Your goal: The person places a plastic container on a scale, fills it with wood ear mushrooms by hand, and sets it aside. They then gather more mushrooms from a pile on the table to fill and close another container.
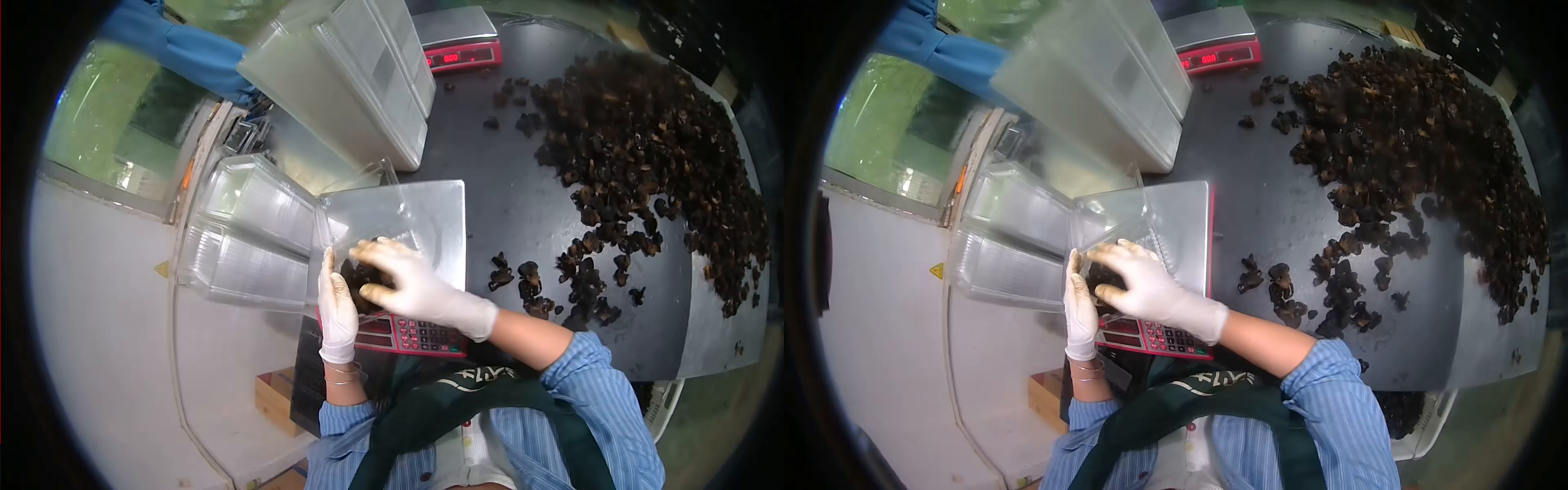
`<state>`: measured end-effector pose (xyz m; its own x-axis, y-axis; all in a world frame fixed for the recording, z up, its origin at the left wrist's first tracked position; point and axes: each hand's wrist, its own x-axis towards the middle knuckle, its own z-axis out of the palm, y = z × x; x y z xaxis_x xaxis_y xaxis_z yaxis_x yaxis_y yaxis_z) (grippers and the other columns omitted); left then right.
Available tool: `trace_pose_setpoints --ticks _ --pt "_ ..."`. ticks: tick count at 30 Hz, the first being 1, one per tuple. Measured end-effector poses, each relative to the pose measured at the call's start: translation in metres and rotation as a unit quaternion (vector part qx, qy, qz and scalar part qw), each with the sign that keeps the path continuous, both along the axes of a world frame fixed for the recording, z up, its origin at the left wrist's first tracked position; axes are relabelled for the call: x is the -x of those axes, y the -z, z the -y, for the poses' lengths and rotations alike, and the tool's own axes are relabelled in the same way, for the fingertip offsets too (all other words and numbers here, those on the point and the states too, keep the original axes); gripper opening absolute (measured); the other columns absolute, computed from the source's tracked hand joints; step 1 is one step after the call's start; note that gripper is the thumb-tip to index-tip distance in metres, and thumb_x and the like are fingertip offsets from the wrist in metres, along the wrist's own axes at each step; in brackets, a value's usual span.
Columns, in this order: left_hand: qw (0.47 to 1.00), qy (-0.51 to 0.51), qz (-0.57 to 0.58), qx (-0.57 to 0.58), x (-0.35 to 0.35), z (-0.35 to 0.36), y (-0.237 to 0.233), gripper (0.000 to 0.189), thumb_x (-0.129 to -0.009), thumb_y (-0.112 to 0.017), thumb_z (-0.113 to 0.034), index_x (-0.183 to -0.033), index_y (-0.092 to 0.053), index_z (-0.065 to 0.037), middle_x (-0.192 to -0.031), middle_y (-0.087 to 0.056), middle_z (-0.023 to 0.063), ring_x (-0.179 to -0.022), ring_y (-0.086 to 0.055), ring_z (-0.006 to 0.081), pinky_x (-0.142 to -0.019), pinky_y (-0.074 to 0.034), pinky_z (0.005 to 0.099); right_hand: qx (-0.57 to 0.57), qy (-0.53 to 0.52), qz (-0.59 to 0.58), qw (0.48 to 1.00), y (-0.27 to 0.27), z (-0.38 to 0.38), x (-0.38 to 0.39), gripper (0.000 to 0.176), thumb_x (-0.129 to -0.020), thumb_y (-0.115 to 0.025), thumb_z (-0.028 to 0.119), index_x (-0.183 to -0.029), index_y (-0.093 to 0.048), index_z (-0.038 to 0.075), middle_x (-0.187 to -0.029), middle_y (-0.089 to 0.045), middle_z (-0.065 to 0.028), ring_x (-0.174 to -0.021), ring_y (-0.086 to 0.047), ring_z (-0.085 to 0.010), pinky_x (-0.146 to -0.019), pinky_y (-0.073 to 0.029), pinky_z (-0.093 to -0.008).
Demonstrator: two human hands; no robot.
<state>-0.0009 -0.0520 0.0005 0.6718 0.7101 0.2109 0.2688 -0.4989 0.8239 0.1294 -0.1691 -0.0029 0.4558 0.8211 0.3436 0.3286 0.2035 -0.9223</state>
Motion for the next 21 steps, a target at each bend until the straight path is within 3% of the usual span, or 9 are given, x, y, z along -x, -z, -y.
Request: trace_pose_setpoints --ticks 1,2,4,7,13,16,17,19,21 --pt "1.000 0.000 0.000 0.000 0.000 0.000 0.001 0.045 -0.102 -0.034 -0.029 -0.134 -0.041 0.003 -0.135 -0.045 0.0168 -0.128 -0.040 0.0258 -0.108 -0.029 0.0352 -0.051 -0.029 -0.091 0.994 0.001 0.009 -0.009 0.045 -0.081 -0.065 0.006 -0.125 -0.054 0.005 -0.129 -0.052 -0.0164 -0.125 -0.046 -0.0274 -0.104 -0.037 -0.0357" --pt "1.000 -0.001 0.002 0.000 0.000 0.000 0.002 0.046 -0.102 -0.033 -0.028 -0.134 -0.041 0.003 -0.136 -0.045 0.0170 -0.128 -0.040 0.0260 -0.108 -0.029 0.0353 -0.089 0.001 -0.071 0.994 0.004 0.028 -0.020 0.043 -0.081 -0.063 0.003 -0.123 -0.055 0.004 -0.130 -0.052 -0.0152 -0.123 -0.048 -0.0254 -0.104 -0.037 -0.0362" --pt "1.000 -0.002 0.002 -0.004 0.001 0.000 0.003 0.046 -0.103 -0.032 -0.028 -0.135 -0.040 0.003 -0.136 -0.044 0.0174 -0.129 -0.039 0.0264 -0.109 -0.028 0.0355 -0.052 0.106 -0.040 0.992 0.010 0.077 -0.039 0.033 -0.079 -0.063 0.004 -0.112 -0.061 0.003 -0.119 -0.059 -0.0129 -0.115 -0.054 -0.0262 -0.100 -0.041 -0.0360" --pt "1.000 -0.006 0.006 -0.018 0.000 -0.002 0.004 0.047 -0.103 -0.029 -0.028 -0.136 -0.039 0.004 -0.137 -0.043 0.0181 -0.130 -0.038 0.0270 -0.109 -0.027 0.0357 0.020 0.267 -0.122 0.956 0.041 0.166 -0.047 0.026 -0.080 -0.058 -0.002 -0.106 -0.062 0.001 -0.114 -0.061 -0.0108 -0.103 -0.058 -0.0187 -0.086 -0.046 -0.0292" --pt "0.990 -0.032 0.130 -0.045 -0.012 0.028 -0.015 0.044 -0.103 -0.030 -0.027 -0.128 -0.047 0.005 -0.130 -0.050 0.0172 -0.122 -0.047 0.0261 -0.107 -0.032 0.0377 0.102 0.557 -0.142 0.812 0.123 0.345 0.009 0.026 -0.082 -0.054 -0.009 -0.107 -0.057 -0.001 -0.114 -0.055 -0.0103 -0.106 -0.055 -0.0192 -0.093 -0.044 -0.0302" --pt "0.982 0.082 0.163 -0.042 -0.021 0.075 -0.012 0.038 -0.100 -0.039 -0.025 -0.122 -0.051 0.003 -0.124 -0.054 0.0173 -0.112 -0.053 0.0265 -0.102 -0.037 0.0402 0.173 0.565 -0.063 0.804 0.112 0.359 0.050 0.041 -0.077 -0.058 -0.008 -0.116 -0.051 0.001 -0.124 -0.048 -0.0142 -0.114 -0.050 -0.0247 -0.098 -0.042 -0.0360" --pt "0.978 0.143 0.149 -0.027 -0.024 0.089 -0.008 0.035 -0.098 -0.045 -0.023 -0.120 -0.053 0.003 -0.122 -0.055 0.0174 -0.110 -0.054 0.0277 -0.101 -0.038 0.0404 0.301 0.540 0.080 0.782 0.118 0.366 0.061 0.060 -0.069 -0.073 0.009 -0.122 -0.048 0.001 -0.131 -0.043 -0.0194 -0.120 -0.044 -0.0335 -0.103 -0.035 -0.0434" --pt "0.942 0.309 0.049 -0.119 -0.048 0.128 -0.012 0.038 -0.089 -0.059 -0.022 -0.119 -0.055 0.001 -0.124 -0.053 0.0187 -0.112 -0.052 0.0319 -0.101 -0.037 0.0407 0.368 0.483 0.112 0.787 0.107 0.351 0.070 0.088 -0.058 -0.082 0.033 -0.131 -0.042 0.001 -0.139 -0.033 -0.0261 -0.128 -0.032 -0.0431 -0.107 -0.025 -0.0523" --pt "0.917 0.382 -0.051 -0.104 -0.075 0.155 0.010 0.055 -0.081 -0.068 -0.024 -0.128 -0.050 -0.003 -0.135 -0.043 0.0216 -0.123 -0.042 0.0399 -0.105 -0.031 0.0469 0.403 0.440 0.163 0.786 0.117 0.343 0.065 0.107 -0.053 -0.083 0.043 -0.136 -0.034 -0.003 -0.145 -0.024 -0.0291 -0.133 -0.022 -0.0476 -0.108 -0.018 -0.0556"
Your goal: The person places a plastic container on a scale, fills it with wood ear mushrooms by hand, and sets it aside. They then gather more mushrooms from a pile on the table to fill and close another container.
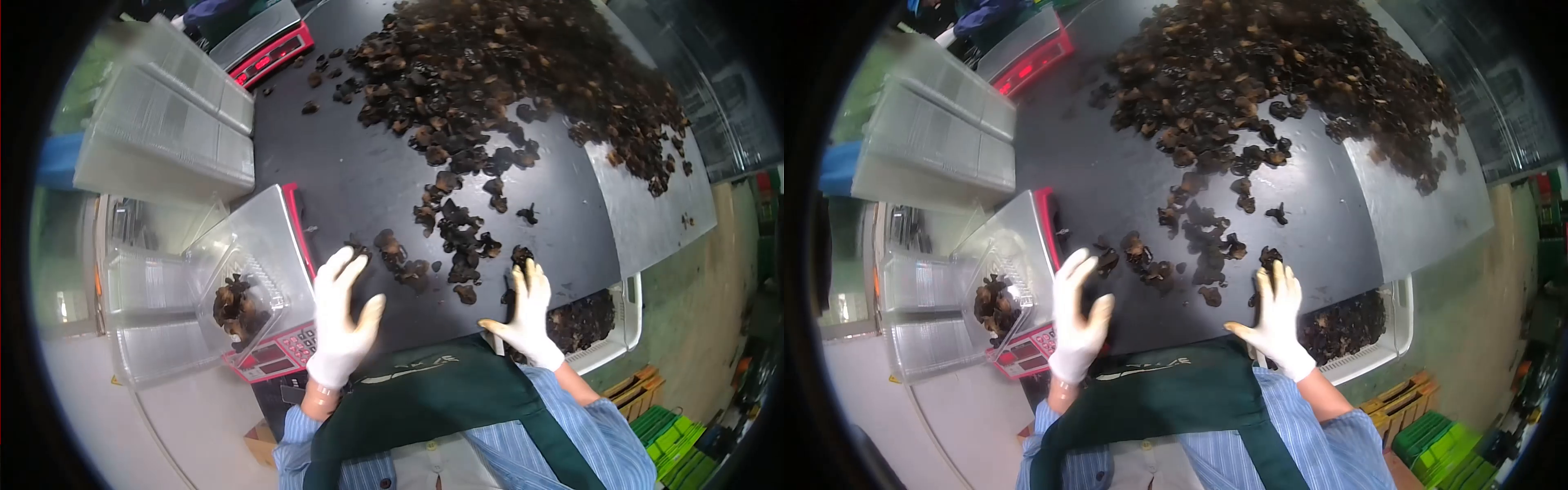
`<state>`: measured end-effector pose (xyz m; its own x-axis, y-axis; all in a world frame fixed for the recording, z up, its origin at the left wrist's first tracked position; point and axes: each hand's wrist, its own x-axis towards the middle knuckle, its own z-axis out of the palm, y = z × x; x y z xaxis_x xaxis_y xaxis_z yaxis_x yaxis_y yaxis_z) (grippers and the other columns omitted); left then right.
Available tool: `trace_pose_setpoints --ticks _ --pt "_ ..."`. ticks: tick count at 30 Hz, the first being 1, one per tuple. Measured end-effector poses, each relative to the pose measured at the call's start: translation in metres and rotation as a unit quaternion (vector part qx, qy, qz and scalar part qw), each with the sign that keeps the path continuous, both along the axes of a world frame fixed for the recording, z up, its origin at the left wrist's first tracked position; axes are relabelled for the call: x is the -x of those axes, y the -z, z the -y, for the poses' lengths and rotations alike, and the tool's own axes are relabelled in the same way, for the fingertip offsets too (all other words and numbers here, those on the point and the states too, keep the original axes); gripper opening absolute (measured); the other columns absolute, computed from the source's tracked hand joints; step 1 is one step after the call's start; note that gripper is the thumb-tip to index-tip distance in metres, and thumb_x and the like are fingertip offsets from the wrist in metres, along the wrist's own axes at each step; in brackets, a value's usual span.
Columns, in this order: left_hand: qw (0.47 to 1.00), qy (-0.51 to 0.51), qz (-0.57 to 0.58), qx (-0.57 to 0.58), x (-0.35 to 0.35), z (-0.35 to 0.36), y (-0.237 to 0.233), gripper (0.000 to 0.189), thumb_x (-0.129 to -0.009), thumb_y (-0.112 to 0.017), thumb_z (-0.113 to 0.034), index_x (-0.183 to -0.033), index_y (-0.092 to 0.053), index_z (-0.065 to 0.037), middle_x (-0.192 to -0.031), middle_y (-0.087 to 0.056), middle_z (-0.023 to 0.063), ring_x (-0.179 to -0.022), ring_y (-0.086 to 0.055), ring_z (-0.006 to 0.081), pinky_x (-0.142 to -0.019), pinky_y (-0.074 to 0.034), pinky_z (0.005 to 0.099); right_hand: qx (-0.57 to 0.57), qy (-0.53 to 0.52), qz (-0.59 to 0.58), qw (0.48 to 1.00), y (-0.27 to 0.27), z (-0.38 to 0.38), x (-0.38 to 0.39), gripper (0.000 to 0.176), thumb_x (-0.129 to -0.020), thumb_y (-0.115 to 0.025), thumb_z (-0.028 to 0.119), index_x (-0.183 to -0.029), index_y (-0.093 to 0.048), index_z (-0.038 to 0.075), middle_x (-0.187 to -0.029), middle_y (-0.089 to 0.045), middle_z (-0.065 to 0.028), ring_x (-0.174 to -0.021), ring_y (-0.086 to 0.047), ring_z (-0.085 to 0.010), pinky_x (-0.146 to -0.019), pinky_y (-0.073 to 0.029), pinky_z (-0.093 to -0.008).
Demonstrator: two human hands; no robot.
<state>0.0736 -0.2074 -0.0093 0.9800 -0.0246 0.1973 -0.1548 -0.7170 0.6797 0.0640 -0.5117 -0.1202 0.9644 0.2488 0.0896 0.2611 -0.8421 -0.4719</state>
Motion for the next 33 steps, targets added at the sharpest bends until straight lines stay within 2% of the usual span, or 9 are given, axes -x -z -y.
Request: trace_pose_setpoints --ticks 3,7,14,17,20,25,27,29,33 --pt "0.977 -0.042 -0.147 -0.150 -0.024 0.016 0.050 0.086 -0.074 -0.072 -0.045 -0.144 -0.032 -0.016 -0.150 -0.018 0.0240 -0.136 -0.014 0.0513 -0.107 -0.015 0.0642 -0.005 -0.018 0.025 1.000 -0.003 -0.021 -0.036 0.109 -0.050 -0.083 0.048 -0.137 -0.036 0.001 -0.144 -0.024 -0.0298 -0.132 -0.022 -0.0491 -0.107 -0.019 -0.0582" --pt "0.963 -0.020 -0.191 -0.187 -0.043 0.031 0.072 0.094 -0.067 -0.072 -0.057 -0.145 -0.032 -0.023 -0.150 -0.020 0.0236 -0.134 -0.012 0.0561 -0.102 -0.015 0.0706 -0.046 -0.076 0.033 0.995 -0.015 -0.057 -0.095 0.099 -0.054 -0.083 0.040 -0.137 -0.040 0.010 -0.143 -0.027 -0.0268 -0.129 -0.027 -0.0480 -0.106 -0.027 -0.0523" --pt "0.983 -0.011 0.028 -0.183 -0.047 0.030 0.113 0.028 -0.074 -0.073 -0.025 -0.100 -0.066 -0.015 -0.112 -0.057 0.0070 -0.103 -0.052 0.0311 -0.082 -0.047 0.0419 -0.021 -0.193 0.070 0.979 0.006 -0.070 -0.129 0.058 -0.066 -0.073 0.017 -0.121 -0.056 0.016 -0.117 -0.057 -0.0072 -0.092 -0.055 -0.0252 -0.079 -0.048 -0.0382" --pt "0.993 -0.063 0.066 -0.074 -0.061 0.031 0.105 0.013 -0.076 -0.069 -0.009 -0.088 -0.063 -0.007 -0.094 -0.060 0.0083 -0.085 -0.057 0.0272 -0.073 -0.049 0.0365 -0.301 -0.041 0.053 0.951 0.010 -0.054 -0.139 0.028 -0.076 -0.066 0.004 -0.103 -0.064 0.009 -0.097 -0.064 -0.0050 -0.082 -0.061 -0.0160 -0.070 -0.051 -0.0278" --pt "0.997 -0.057 0.055 0.003 -0.089 0.036 0.085 0.011 -0.078 -0.062 0.002 -0.088 -0.060 -0.002 -0.091 -0.059 0.0124 -0.083 -0.059 0.0289 -0.074 -0.049 0.0340 -0.596 0.174 -0.168 0.766 -0.014 -0.036 -0.146 0.014 -0.087 -0.063 0.007 -0.100 -0.063 0.003 -0.086 -0.064 -0.0056 -0.073 -0.060 -0.0125 -0.066 -0.048 -0.0245" --pt "0.995 0.022 0.095 -0.028 -0.150 0.064 0.080 0.022 -0.082 -0.061 -0.001 -0.104 -0.060 -0.002 -0.100 -0.061 0.0153 -0.094 -0.059 0.0305 -0.084 -0.047 0.0353 -0.845 0.231 -0.252 0.411 -0.001 -0.006 -0.141 0.019 -0.091 -0.062 0.013 -0.108 -0.058 0.004 -0.094 -0.065 -0.0130 -0.077 -0.063 -0.0190 -0.066 -0.053 -0.0273" --pt "0.989 0.063 0.056 -0.123 -0.160 0.076 0.094 0.043 -0.084 -0.063 -0.027 -0.121 -0.055 -0.007 -0.124 -0.052 0.0163 -0.108 -0.051 0.0337 -0.088 -0.045 0.0416 -0.878 0.203 -0.295 0.318 -0.002 0.002 -0.133 0.018 -0.091 -0.061 0.013 -0.107 -0.058 0.007 -0.096 -0.064 -0.0155 -0.079 -0.064 -0.0216 -0.064 -0.055 -0.0297" --pt "0.958 0.083 0.027 -0.272 -0.156 0.095 0.103 0.063 -0.079 -0.066 -0.042 -0.130 -0.049 -0.010 -0.136 -0.044 0.0172 -0.114 -0.046 0.0368 -0.086 -0.045 0.0444 -0.877 0.200 -0.308 0.311 -0.003 0.005 -0.127 0.018 -0.093 -0.059 0.019 -0.108 -0.060 0.011 -0.097 -0.064 -0.0156 -0.072 -0.061 -0.0211 -0.055 -0.051 -0.0288" --pt "0.971 0.092 0.092 -0.203 -0.152 0.092 0.122 0.045 -0.078 -0.068 -0.019 -0.121 -0.055 -0.012 -0.118 -0.055 0.0104 -0.098 -0.055 0.0300 -0.077 -0.048 0.0386 -0.878 0.210 -0.315 0.292 -0.011 0.007 -0.123 0.018 -0.094 -0.057 0.024 -0.108 -0.061 0.014 -0.100 -0.064 -0.0145 -0.063 -0.056 -0.0200 -0.050 -0.047 -0.0274"
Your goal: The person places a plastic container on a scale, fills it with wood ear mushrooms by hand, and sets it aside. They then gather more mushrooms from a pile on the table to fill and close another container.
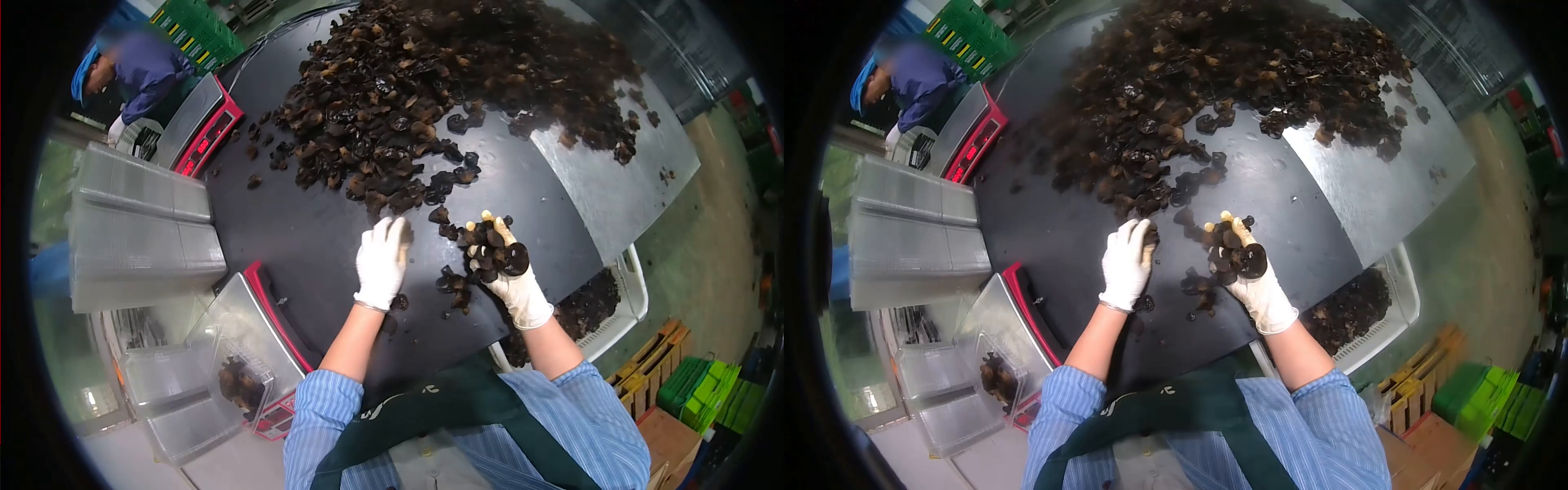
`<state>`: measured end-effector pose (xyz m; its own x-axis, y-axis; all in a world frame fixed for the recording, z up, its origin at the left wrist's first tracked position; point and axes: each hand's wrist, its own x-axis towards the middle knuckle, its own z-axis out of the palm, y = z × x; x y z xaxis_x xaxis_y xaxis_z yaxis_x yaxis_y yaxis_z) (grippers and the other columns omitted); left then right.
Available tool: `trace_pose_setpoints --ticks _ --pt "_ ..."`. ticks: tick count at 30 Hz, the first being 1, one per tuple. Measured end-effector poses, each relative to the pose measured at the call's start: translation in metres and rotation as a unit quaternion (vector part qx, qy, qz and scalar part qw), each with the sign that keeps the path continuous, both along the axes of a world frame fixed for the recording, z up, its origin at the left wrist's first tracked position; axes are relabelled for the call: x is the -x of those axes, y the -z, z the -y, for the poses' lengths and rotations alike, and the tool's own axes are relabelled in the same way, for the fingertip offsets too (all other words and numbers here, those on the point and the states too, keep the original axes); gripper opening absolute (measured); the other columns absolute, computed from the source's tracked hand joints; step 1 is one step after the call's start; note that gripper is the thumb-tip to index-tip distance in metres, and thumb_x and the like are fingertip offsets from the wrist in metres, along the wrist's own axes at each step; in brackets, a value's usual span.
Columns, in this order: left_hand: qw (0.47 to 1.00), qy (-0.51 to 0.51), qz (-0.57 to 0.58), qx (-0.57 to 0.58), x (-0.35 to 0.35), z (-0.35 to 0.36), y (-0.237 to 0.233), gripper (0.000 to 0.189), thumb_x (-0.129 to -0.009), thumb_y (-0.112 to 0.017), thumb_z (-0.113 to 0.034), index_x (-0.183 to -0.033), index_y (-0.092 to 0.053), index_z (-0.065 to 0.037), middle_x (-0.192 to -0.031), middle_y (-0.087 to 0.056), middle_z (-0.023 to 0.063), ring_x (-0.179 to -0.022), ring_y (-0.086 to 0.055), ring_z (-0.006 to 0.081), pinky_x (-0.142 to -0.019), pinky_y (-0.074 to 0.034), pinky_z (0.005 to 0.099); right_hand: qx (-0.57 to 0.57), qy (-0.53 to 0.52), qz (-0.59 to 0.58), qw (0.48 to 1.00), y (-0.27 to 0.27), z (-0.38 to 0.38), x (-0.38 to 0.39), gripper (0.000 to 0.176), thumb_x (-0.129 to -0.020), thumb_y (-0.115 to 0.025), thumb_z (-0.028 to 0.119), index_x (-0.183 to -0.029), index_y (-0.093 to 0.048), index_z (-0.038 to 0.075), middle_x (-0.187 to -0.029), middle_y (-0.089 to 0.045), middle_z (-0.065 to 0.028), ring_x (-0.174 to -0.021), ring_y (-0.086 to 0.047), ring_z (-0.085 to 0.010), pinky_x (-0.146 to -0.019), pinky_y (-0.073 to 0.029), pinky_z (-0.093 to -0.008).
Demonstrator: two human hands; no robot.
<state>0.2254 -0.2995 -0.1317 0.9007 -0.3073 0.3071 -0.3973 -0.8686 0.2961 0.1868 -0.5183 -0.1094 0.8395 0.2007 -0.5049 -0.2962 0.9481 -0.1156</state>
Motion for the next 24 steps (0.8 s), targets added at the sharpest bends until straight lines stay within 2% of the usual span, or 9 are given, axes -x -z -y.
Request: trace_pose_setpoints --ticks 3,5,7,8,10,13,16,20,24 --pt "0.984 -0.043 -0.027 0.171 -0.006 -0.014 0.007 0.032 -0.081 -0.065 -0.006 -0.112 -0.058 -0.008 -0.095 -0.061 0.0086 -0.081 -0.060 0.0266 -0.073 -0.051 0.0340 -0.047 -0.015 0.034 0.998 0.003 0.000 0.004 0.019 -0.094 -0.056 0.022 -0.109 -0.061 0.011 -0.100 -0.063 -0.0140 -0.070 -0.060 -0.0206 -0.054 -0.050 -0.0281" --pt "0.905 -0.074 -0.078 0.413 -0.008 -0.022 0.028 0.021 -0.087 -0.062 -0.007 -0.107 -0.058 -0.006 -0.089 -0.061 0.0046 -0.075 -0.060 0.0183 -0.066 -0.051 0.0301 -0.059 -0.013 0.031 0.998 0.001 -0.006 0.001 0.019 -0.094 -0.057 0.020 -0.108 -0.060 0.009 -0.096 -0.064 -0.0127 -0.076 -0.062 -0.0208 -0.056 -0.052 -0.0275" --pt "0.660 -0.214 -0.339 0.635 0.012 -0.016 -0.038 0.013 -0.092 -0.058 -0.011 -0.104 -0.058 -0.006 -0.088 -0.061 0.0011 -0.073 -0.057 0.0097 -0.058 -0.047 0.0264 -0.012 -0.005 0.017 1.000 0.001 -0.012 -0.005 0.014 -0.092 -0.060 0.017 -0.102 -0.061 0.008 -0.088 -0.065 -0.0093 -0.081 -0.063 -0.0206 -0.058 -0.053 -0.0259" --pt "0.560 -0.174 -0.375 0.718 0.023 -0.021 -0.053 0.013 -0.093 -0.058 -0.016 -0.105 -0.057 -0.011 -0.090 -0.060 0.0000 -0.071 -0.055 0.0066 -0.053 -0.042 0.0229 0.010 -0.006 0.011 1.000 0.002 -0.016 -0.009 0.012 -0.091 -0.061 0.016 -0.100 -0.061 0.007 -0.085 -0.065 -0.0076 -0.083 -0.064 -0.0206 -0.059 -0.053 -0.0251" --pt "0.457 -0.138 -0.410 0.777 0.056 -0.027 -0.074 0.019 -0.095 -0.055 -0.018 -0.112 -0.054 -0.012 -0.097 -0.060 0.0043 -0.075 -0.055 0.0120 -0.055 -0.043 0.0224 0.043 -0.034 -0.008 0.998 0.005 -0.020 -0.017 0.010 -0.090 -0.063 0.015 -0.095 -0.062 0.007 -0.082 -0.065 -0.0057 -0.086 -0.065 -0.0195 -0.061 -0.054 -0.0239" --pt "0.517 -0.132 -0.405 0.743 0.105 -0.041 -0.126 0.026 -0.095 -0.055 -0.018 -0.119 -0.049 -0.012 -0.100 -0.059 0.0056 -0.077 -0.054 0.0126 -0.059 -0.044 0.0240 0.143 0.012 -0.082 0.986 -0.027 -0.056 -0.028 0.012 -0.090 -0.063 0.019 -0.098 -0.064 0.011 -0.089 -0.066 -0.0055 -0.072 -0.063 -0.0148 -0.054 -0.050 -0.0224" --pt "0.689 -0.149 -0.244 0.666 0.144 -0.083 -0.157 0.026 -0.093 -0.055 -0.014 -0.117 -0.050 -0.007 -0.096 -0.059 0.0079 -0.075 -0.054 0.0120 -0.066 -0.046 0.0239 0.138 -0.160 0.047 0.976 -0.023 -0.074 -0.032 0.012 -0.092 -0.059 0.027 -0.100 -0.065 0.019 -0.091 -0.065 -0.0050 -0.056 -0.049 -0.0104 -0.045 -0.035 -0.0208" --pt "0.812 -0.291 0.015 0.505 0.183 -0.167 -0.173 0.023 -0.093 -0.050 -0.005 -0.116 -0.051 -0.003 -0.092 -0.058 0.0054 -0.076 -0.053 0.0103 -0.074 -0.046 0.0236 0.118 -0.242 0.097 0.958 -0.054 -0.149 -0.028 0.023 -0.090 -0.063 0.024 -0.110 -0.057 0.014 -0.094 -0.063 -0.0051 -0.076 -0.059 -0.0132 -0.062 -0.050 -0.0237" --pt "0.861 -0.417 0.062 0.284 0.202 -0.233 -0.144 0.028 -0.089 -0.059 -0.007 -0.116 -0.056 -0.002 -0.099 -0.059 0.0093 -0.091 -0.056 0.0207 -0.085 -0.045 0.0308 0.176 -0.326 0.222 0.902 -0.096 -0.239 -0.013 0.026 -0.091 -0.061 0.021 -0.113 -0.056 0.007 -0.096 -0.063 -0.0070 -0.080 -0.061 -0.0123 -0.062 -0.052 -0.0267"
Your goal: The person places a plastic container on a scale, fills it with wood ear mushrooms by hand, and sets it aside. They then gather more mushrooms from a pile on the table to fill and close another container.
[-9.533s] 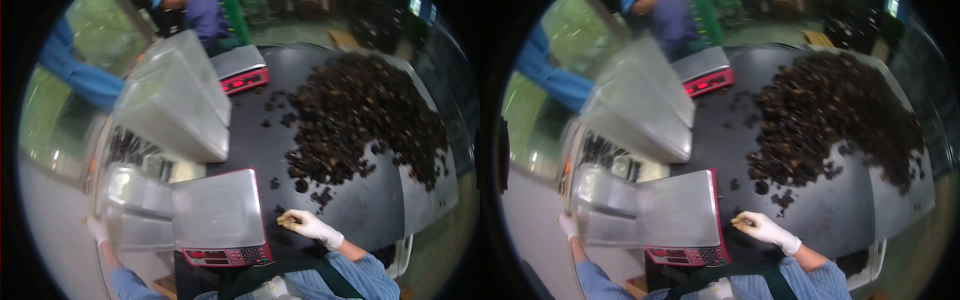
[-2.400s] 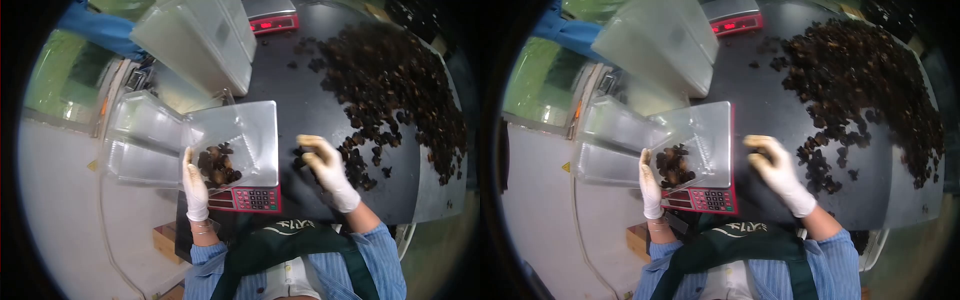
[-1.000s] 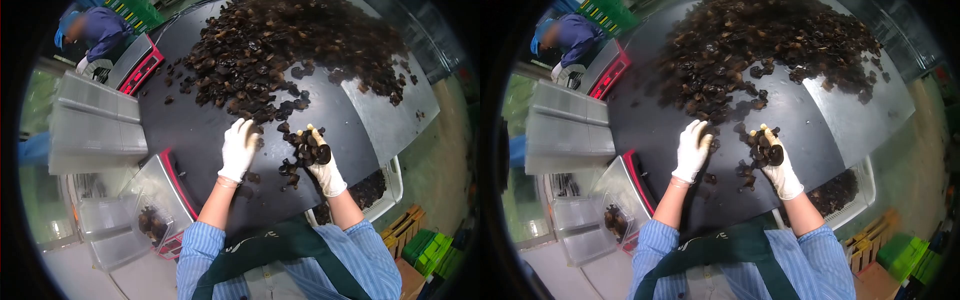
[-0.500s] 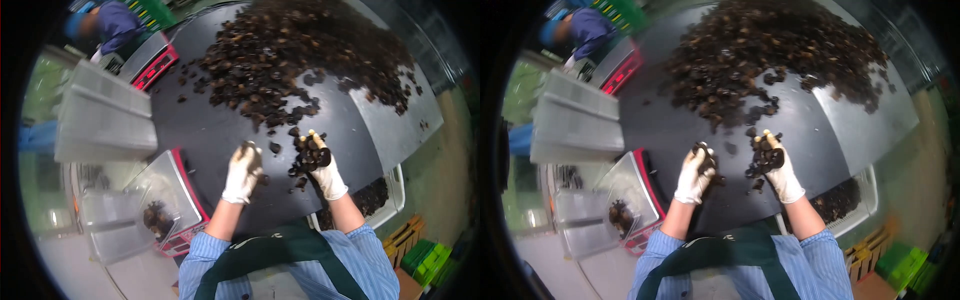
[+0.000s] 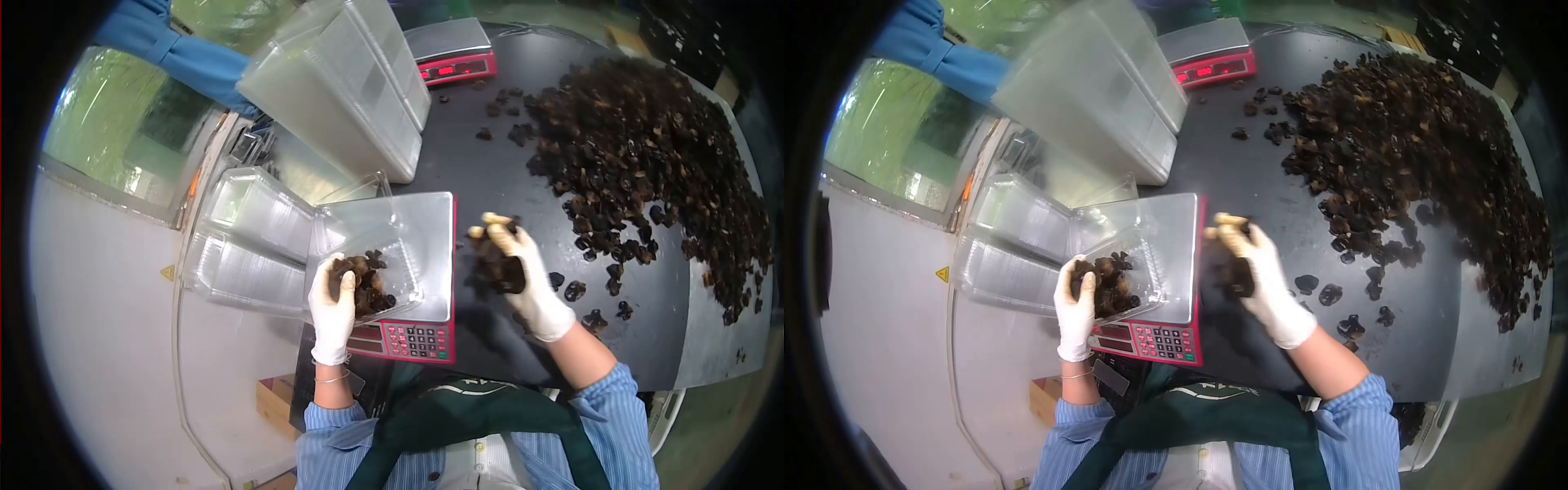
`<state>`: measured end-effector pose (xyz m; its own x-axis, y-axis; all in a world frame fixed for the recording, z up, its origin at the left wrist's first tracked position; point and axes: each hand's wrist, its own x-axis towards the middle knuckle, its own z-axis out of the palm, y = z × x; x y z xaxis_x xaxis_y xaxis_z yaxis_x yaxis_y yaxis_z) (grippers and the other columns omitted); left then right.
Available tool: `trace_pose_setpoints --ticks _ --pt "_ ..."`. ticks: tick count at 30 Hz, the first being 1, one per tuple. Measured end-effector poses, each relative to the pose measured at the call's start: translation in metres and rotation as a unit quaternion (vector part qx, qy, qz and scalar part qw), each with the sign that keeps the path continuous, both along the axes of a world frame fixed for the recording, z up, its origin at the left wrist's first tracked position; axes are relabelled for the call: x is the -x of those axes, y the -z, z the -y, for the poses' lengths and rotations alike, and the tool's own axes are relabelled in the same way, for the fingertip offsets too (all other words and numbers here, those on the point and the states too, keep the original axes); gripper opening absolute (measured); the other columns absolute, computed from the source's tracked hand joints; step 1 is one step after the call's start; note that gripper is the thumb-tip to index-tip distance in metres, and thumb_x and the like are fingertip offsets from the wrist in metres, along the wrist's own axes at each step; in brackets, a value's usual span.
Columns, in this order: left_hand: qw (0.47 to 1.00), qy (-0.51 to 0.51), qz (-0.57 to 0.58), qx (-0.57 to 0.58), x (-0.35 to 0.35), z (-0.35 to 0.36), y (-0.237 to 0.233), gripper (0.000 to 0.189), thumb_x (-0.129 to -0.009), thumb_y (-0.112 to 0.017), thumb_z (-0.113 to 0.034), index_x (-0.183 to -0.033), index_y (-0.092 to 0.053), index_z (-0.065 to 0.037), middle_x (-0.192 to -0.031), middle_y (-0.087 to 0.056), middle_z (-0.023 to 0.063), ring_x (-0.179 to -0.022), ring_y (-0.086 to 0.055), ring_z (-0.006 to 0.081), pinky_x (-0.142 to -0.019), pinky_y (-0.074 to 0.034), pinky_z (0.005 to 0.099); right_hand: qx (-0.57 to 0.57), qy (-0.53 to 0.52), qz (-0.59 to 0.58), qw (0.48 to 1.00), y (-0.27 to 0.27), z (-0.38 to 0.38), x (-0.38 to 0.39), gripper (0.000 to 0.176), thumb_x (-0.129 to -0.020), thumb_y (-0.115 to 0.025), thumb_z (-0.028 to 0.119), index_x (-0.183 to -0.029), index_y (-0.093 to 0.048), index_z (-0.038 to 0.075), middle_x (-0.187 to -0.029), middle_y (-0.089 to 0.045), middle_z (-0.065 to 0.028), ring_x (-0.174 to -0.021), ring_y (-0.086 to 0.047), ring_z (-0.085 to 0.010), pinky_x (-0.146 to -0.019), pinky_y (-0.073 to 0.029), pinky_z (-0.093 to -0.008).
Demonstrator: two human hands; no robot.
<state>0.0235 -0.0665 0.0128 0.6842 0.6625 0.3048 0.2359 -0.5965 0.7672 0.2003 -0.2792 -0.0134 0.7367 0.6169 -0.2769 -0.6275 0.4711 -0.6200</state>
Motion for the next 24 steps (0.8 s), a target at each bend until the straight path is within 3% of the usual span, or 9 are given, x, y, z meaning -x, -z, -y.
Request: trace_pose_setpoints --ticks 2,5,6,7,9,11,14,19,24 --pt "0.987 -0.045 -0.099 -0.116 0.003 -0.002 0.002 0.035 -0.083 -0.063 -0.005 -0.117 -0.058 -0.003 -0.108 -0.056 0.0147 -0.103 -0.051 0.0278 -0.092 -0.042 0.0363 0.050 -0.046 0.105 0.992 -0.022 -0.043 0.011 0.025 -0.091 -0.061 0.018 -0.111 -0.058 0.004 -0.095 -0.063 -0.0077 -0.080 -0.060 -0.0109 -0.065 -0.051 -0.0263" --pt "0.994 -0.019 -0.063 -0.087 0.009 -0.007 0.013 0.044 -0.083 -0.058 -0.005 -0.127 -0.052 -0.004 -0.119 -0.051 0.0178 -0.110 -0.047 0.0295 -0.099 -0.037 0.0386 0.043 -0.097 0.243 0.964 -0.031 -0.097 0.036 0.021 -0.089 -0.061 0.011 -0.109 -0.058 0.004 -0.098 -0.063 -0.0068 -0.091 -0.060 -0.0128 -0.080 -0.048 -0.0259" --pt "0.993 -0.008 -0.060 -0.104 0.009 -0.005 0.007 0.039 -0.090 -0.051 -0.011 -0.128 -0.049 -0.001 -0.126 -0.049 0.0204 -0.116 -0.045 0.0332 -0.102 -0.034 0.0403 0.040 -0.107 0.335 0.935 -0.027 -0.108 0.040 0.023 -0.087 -0.062 0.007 -0.109 -0.058 0.004 -0.098 -0.063 -0.0073 -0.092 -0.060 -0.0139 -0.081 -0.047 -0.0276" --pt "0.995 -0.007 -0.036 -0.095 0.009 -0.005 0.010 0.038 -0.093 -0.049 -0.013 -0.128 -0.049 0.001 -0.128 -0.048 0.0210 -0.118 -0.044 0.0338 -0.103 -0.034 0.0408 0.067 -0.077 0.472 0.875 -0.019 -0.119 0.044 0.029 -0.082 -0.064 0.009 -0.111 -0.059 0.006 -0.104 -0.061 -0.0079 -0.098 -0.058 -0.0203 -0.084 -0.046 -0.0332" --pt "0.997 -0.008 0.011 -0.078 0.010 -0.006 0.015 0.037 -0.097 -0.043 -0.017 -0.127 -0.048 0.003 -0.131 -0.046 0.0222 -0.122 -0.043 0.0352 -0.104 -0.032 0.0416 0.198 -0.130 0.712 0.661 -0.010 -0.128 0.046 0.042 -0.074 -0.068 0.021 -0.114 -0.059 0.012 -0.110 -0.058 -0.0076 -0.107 -0.052 -0.0303 -0.091 -0.042 -0.0416" --pt "0.988 0.022 -0.031 -0.149 0.011 -0.005 0.013 0.039 -0.100 -0.037 -0.020 -0.129 -0.046 0.005 -0.132 -0.046 0.0228 -0.123 -0.043 0.0345 -0.105 -0.032 0.0419 0.219 -0.145 0.771 0.580 -0.004 -0.125 0.051 0.054 -0.069 -0.068 0.027 -0.120 -0.056 0.012 -0.123 -0.055 -0.0088 -0.113 -0.046 -0.0356 -0.096 -0.036 -0.0467" --pt "0.998 0.023 0.041 -0.049 0.013 -0.006 0.007 0.044 -0.102 -0.030 -0.024 -0.132 -0.042 0.006 -0.135 -0.045 0.0207 -0.127 -0.041 0.0313 -0.108 -0.029 0.0401 0.132 -0.181 0.714 0.664 -0.023 -0.108 0.036 0.060 -0.069 -0.069 0.023 -0.126 -0.051 0.011 -0.123 -0.056 -0.0133 -0.117 -0.046 -0.0371 -0.099 -0.035 -0.0457" --pt "0.966 -0.020 0.164 0.201 0.036 -0.035 0.008 0.059 -0.102 -0.023 -0.042 -0.138 -0.036 0.003 -0.142 -0.040 0.0158 -0.134 -0.034 0.0256 -0.113 -0.020 0.0416 0.105 -0.202 0.518 0.825 -0.044 -0.055 0.004 0.046 -0.075 -0.066 0.003 -0.120 -0.056 0.003 -0.120 -0.060 -0.0109 -0.110 -0.055 -0.0218 -0.095 -0.043 -0.0347" --pt "0.994 0.001 0.100 0.050 0.048 -0.059 -0.003 0.046 -0.103 -0.030 -0.028 -0.134 -0.040 0.005 -0.138 -0.043 0.0156 -0.131 -0.038 0.0231 -0.111 -0.025 0.0374 0.181 -0.159 0.361 0.901 -0.002 -0.003 -0.007 0.037 -0.081 -0.063 0.003 -0.117 -0.057 -0.003 -0.113 -0.063 -0.0114 -0.105 -0.057 -0.0172 -0.095 -0.043 -0.0300"
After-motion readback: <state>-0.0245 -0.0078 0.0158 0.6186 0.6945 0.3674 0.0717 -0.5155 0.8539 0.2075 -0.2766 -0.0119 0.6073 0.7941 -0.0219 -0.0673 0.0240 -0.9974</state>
